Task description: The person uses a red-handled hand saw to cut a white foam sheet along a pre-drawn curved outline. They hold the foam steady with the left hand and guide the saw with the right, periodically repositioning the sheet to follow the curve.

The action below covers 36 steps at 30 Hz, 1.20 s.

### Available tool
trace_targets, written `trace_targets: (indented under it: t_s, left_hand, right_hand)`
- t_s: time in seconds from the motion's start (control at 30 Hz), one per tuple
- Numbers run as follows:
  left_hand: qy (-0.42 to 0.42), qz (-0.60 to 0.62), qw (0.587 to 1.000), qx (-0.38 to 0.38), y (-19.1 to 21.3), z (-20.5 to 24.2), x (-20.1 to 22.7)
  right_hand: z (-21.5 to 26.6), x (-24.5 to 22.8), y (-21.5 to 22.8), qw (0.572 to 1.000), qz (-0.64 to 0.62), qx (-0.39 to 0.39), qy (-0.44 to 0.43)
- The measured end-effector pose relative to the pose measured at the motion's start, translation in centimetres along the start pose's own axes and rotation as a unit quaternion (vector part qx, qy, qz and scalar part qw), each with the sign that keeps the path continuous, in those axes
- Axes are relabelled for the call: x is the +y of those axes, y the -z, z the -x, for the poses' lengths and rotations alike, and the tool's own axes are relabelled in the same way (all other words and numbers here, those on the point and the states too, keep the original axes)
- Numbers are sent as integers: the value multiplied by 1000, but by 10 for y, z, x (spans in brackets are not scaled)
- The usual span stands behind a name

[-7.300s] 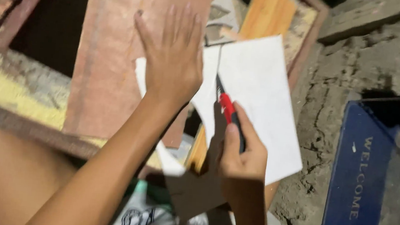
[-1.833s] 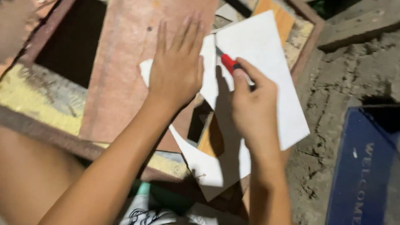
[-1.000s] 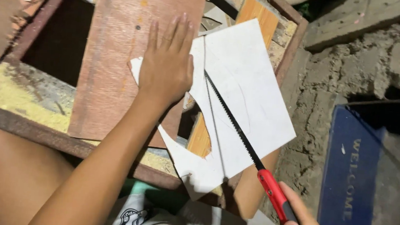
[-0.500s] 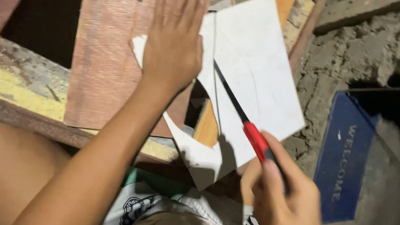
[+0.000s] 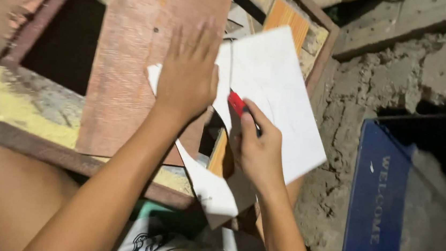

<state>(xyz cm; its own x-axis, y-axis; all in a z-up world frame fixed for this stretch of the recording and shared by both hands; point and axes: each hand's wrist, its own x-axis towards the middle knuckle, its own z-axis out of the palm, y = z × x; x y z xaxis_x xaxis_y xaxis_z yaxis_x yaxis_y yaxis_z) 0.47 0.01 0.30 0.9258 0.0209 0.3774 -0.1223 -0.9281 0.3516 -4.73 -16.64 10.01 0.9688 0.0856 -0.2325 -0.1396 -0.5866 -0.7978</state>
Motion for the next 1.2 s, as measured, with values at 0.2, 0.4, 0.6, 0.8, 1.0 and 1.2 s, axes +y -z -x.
trace_targets:
  t_s: [0.2, 0.4, 0.6, 0.8, 1.0, 1.2]
  left_hand:
    - [76, 76, 993, 53, 90, 21, 73]
    - [133, 285, 940, 131, 127, 69, 154]
    - [145, 120, 981, 51, 104, 66, 175]
    - [222, 220, 948, 64, 122, 39, 183]
    - [244, 264, 930, -73, 157, 24, 164]
    - [247, 206, 930, -177, 155, 46, 133]
  right_hand:
    - [52, -49, 36, 971, -182, 43, -146]
    - [72, -61, 72, 966, -206, 122, -99]
    - [96, -79, 75, 969, -193, 132, -73]
    - [86, -81, 91, 984, -95, 143, -45]
    - [62, -76, 114, 959, -278, 56, 0]
    - [39, -114, 110, 927, -301, 215, -59]
